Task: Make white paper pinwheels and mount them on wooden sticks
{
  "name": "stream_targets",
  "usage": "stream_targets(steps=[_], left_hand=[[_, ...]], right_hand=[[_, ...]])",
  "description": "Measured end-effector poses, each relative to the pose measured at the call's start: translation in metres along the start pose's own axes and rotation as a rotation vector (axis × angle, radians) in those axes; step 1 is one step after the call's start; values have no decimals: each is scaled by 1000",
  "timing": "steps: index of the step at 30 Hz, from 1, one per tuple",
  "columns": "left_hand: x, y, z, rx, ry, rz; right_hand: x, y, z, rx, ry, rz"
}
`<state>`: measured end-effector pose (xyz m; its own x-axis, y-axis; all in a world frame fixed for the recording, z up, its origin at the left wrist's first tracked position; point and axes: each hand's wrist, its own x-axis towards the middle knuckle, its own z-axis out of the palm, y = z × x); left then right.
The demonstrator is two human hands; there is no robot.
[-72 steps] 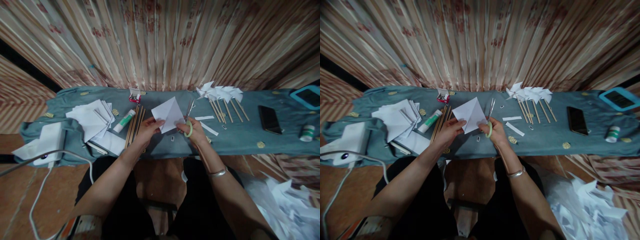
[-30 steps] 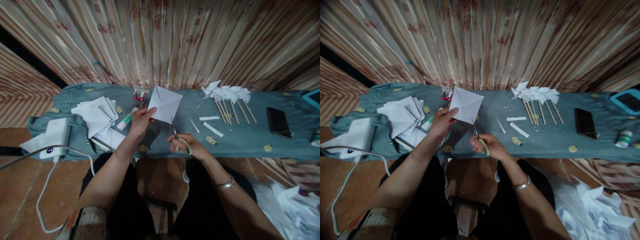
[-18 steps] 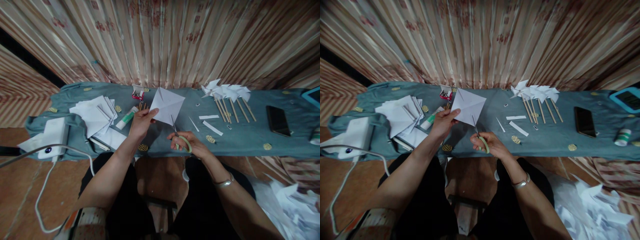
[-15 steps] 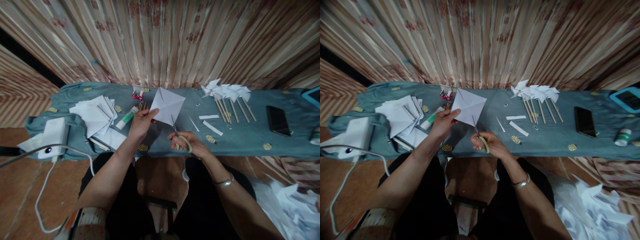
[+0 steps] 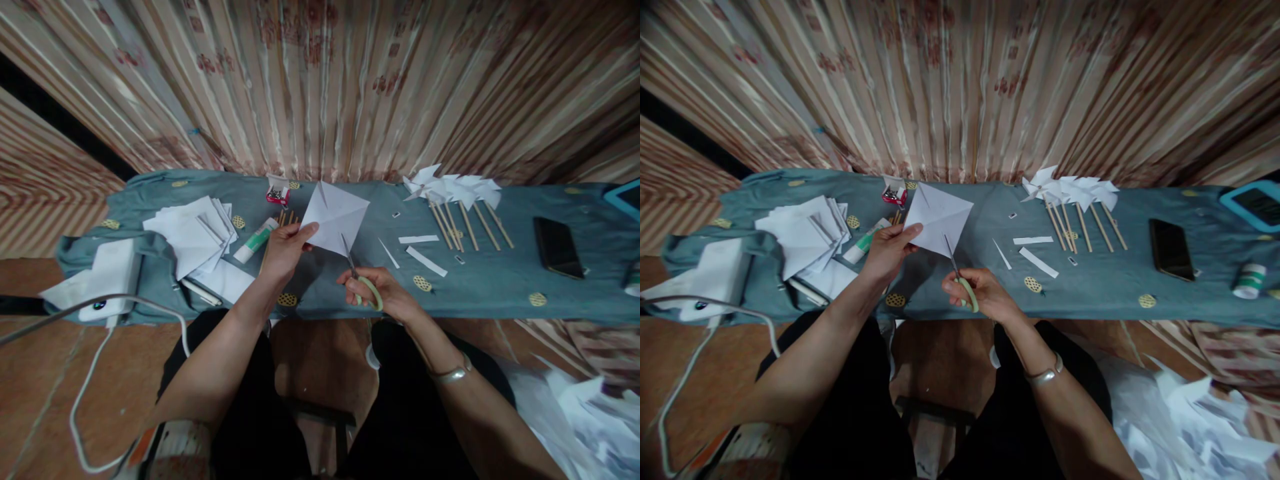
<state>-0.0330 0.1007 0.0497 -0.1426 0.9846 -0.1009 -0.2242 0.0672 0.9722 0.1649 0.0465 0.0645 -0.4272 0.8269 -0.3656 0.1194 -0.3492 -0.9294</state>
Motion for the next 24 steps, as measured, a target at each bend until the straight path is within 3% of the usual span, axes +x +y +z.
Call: stream_targets(steps=[24], left_hand=[[-2, -3, 1, 16, -5, 3]], right_hand=[[5, 6, 0, 4, 45, -23]])
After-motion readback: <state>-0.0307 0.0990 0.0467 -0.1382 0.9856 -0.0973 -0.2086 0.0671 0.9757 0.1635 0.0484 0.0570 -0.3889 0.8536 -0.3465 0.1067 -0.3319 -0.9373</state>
